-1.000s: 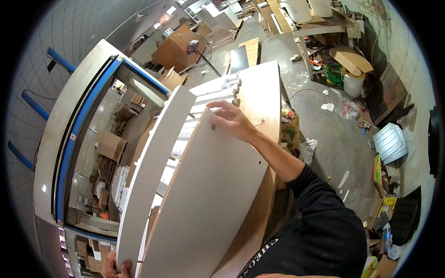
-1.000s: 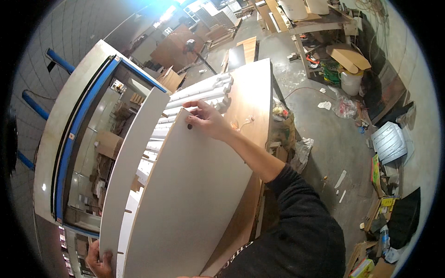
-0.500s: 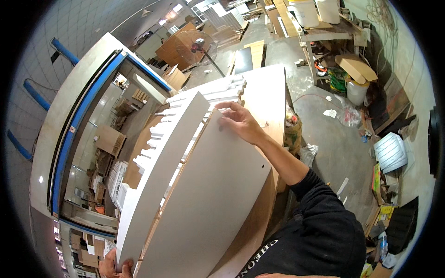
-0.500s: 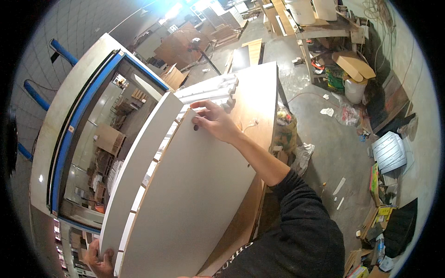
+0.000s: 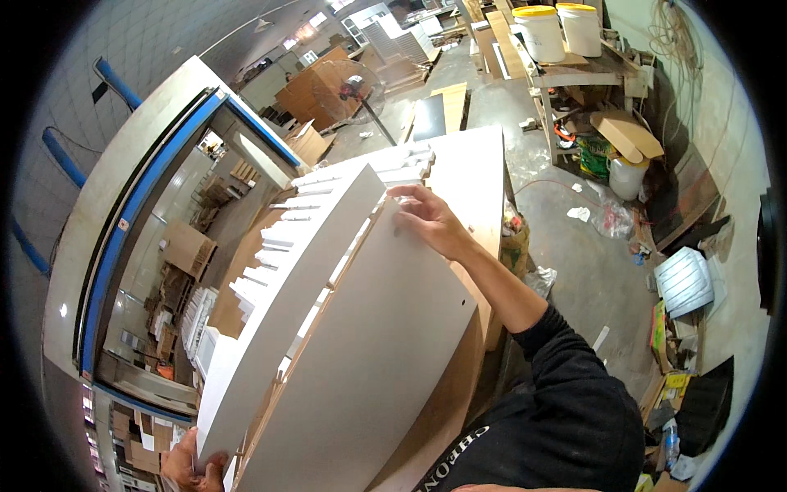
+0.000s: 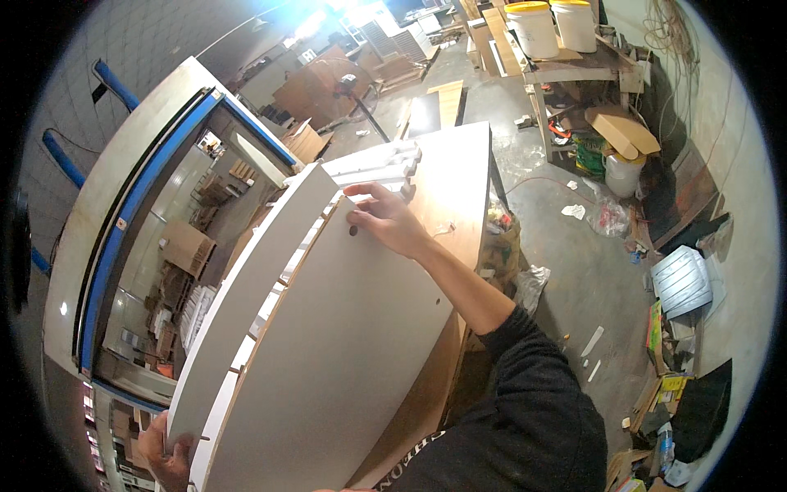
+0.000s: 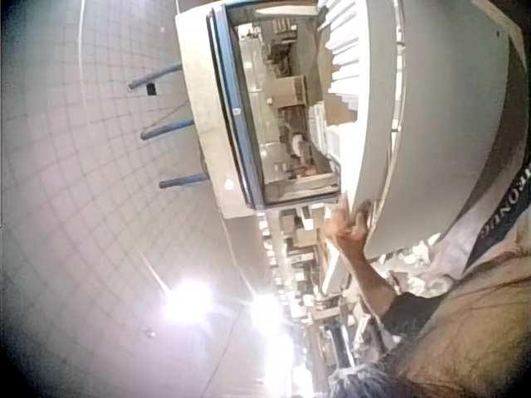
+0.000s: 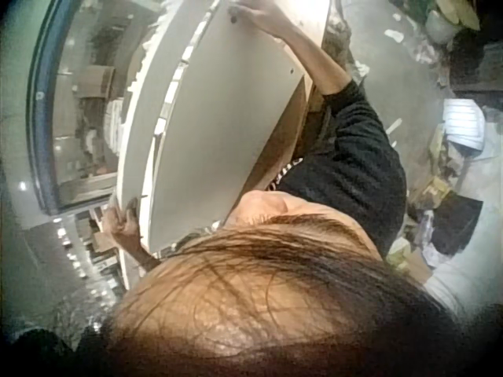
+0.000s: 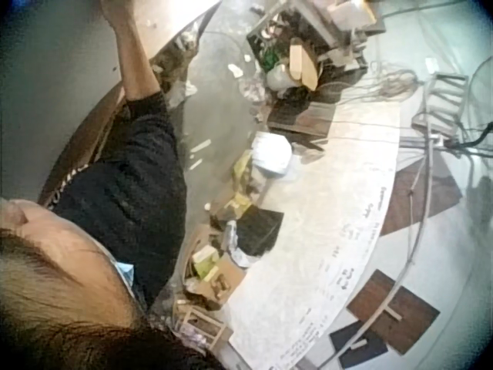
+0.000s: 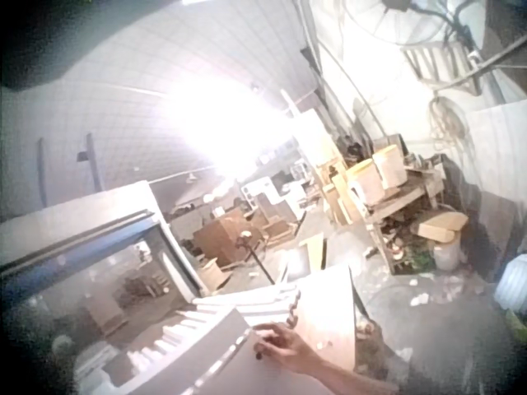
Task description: The person applies glue to a wooden panel from a plastic pouch and then fits another wooden component into the glued slot to assemble a piece of furniture.
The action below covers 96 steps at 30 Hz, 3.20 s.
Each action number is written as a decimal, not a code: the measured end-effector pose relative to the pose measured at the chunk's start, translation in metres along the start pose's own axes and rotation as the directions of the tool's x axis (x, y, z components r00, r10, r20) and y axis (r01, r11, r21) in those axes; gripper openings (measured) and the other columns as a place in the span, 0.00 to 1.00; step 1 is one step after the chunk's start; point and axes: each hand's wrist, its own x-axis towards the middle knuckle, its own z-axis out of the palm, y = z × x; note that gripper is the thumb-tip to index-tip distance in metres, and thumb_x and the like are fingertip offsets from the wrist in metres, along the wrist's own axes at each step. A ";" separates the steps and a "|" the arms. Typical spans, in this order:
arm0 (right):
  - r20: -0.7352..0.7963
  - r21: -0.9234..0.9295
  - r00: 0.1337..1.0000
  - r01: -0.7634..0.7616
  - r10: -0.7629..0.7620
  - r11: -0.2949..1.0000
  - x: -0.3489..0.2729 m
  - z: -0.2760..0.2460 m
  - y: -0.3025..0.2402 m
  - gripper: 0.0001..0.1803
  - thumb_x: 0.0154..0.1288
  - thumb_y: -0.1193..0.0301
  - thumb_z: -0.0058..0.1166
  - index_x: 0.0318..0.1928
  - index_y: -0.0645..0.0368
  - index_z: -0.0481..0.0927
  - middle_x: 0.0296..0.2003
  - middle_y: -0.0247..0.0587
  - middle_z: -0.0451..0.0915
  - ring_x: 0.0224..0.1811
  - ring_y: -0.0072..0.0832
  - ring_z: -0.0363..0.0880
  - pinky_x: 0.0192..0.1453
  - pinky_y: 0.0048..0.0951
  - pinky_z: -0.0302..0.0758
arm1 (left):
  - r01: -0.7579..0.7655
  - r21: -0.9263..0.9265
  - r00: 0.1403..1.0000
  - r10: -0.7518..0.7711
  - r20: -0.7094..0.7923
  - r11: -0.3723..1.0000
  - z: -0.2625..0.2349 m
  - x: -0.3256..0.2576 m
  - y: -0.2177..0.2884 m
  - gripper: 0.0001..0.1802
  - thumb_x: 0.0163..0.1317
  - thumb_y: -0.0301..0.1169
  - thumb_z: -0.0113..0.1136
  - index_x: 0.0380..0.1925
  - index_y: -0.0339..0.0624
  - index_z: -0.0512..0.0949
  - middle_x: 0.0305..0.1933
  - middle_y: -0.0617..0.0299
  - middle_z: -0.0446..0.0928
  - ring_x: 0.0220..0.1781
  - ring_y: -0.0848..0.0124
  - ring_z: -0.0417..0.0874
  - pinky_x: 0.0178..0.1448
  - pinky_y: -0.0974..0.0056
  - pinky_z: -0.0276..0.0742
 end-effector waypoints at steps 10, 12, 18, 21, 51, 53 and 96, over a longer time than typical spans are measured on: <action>-0.029 0.014 0.974 0.226 -0.226 0.974 0.038 0.020 -0.028 0.29 0.65 0.56 0.48 0.64 0.48 0.61 0.46 0.37 0.78 0.35 0.12 0.72 0.35 0.14 0.70 | -0.050 0.014 0.999 0.050 -0.018 0.999 0.012 0.004 -0.002 0.29 0.53 0.48 0.58 0.43 0.31 0.74 0.27 0.49 0.76 0.28 0.56 0.76 0.39 0.57 0.63; 0.000 -0.013 0.967 0.256 -0.256 0.967 0.046 0.022 -0.024 0.26 0.66 0.56 0.47 0.61 0.50 0.65 0.47 0.39 0.78 0.39 0.15 0.74 0.40 0.16 0.72 | -0.077 0.085 0.997 0.079 -0.011 0.993 0.012 0.005 -0.003 0.30 0.54 0.49 0.57 0.43 0.30 0.74 0.26 0.50 0.76 0.27 0.57 0.76 0.37 0.58 0.63; 0.029 0.037 0.995 0.091 -0.092 0.995 0.049 0.036 -0.020 0.18 0.68 0.59 0.45 0.52 0.54 0.72 0.43 0.38 0.79 0.46 0.20 0.74 0.51 0.24 0.71 | -0.035 0.106 0.994 0.045 -0.098 0.994 0.024 -0.007 -0.002 0.34 0.58 0.58 0.47 0.36 0.32 0.77 0.20 0.55 0.74 0.23 0.58 0.73 0.34 0.58 0.63; 0.068 0.030 0.985 0.158 -0.160 0.987 0.049 0.030 -0.023 0.14 0.69 0.62 0.44 0.50 0.54 0.71 0.41 0.28 0.75 0.41 0.12 0.71 0.39 0.15 0.71 | -0.139 0.084 0.990 0.141 -0.024 0.987 0.019 0.001 0.005 0.21 0.51 0.32 0.65 0.45 0.35 0.77 0.25 0.53 0.76 0.21 0.65 0.73 0.29 0.61 0.68; 0.697 -0.653 0.662 0.745 -0.275 0.139 0.037 0.100 -0.077 0.39 0.35 0.28 0.54 0.26 0.53 0.75 0.19 0.32 0.70 0.23 0.30 0.71 0.37 0.33 0.62 | 0.361 0.199 0.824 -0.211 -0.526 0.911 0.069 0.003 0.059 0.34 0.64 0.59 0.34 0.28 0.43 0.81 0.19 0.58 0.73 0.21 0.58 0.73 0.29 0.55 0.67; 0.653 -0.673 0.661 0.730 -0.369 0.116 0.031 0.097 -0.069 0.41 0.36 0.25 0.49 0.24 0.54 0.75 0.18 0.32 0.69 0.22 0.30 0.69 0.36 0.32 0.61 | 0.336 0.186 0.816 -0.187 -0.547 0.923 0.069 0.002 0.060 0.33 0.65 0.57 0.34 0.27 0.42 0.81 0.20 0.58 0.75 0.22 0.58 0.75 0.30 0.56 0.68; 0.876 -0.483 0.442 0.783 0.195 0.392 -0.032 0.318 -0.086 0.45 0.35 0.39 0.65 0.50 0.58 0.72 0.37 0.47 0.78 0.42 0.36 0.78 0.49 0.35 0.71 | 0.745 -0.124 0.666 -0.743 0.069 0.656 0.019 -0.101 -0.122 0.30 0.60 0.58 0.44 0.32 0.42 0.80 0.30 0.52 0.80 0.37 0.57 0.81 0.43 0.56 0.73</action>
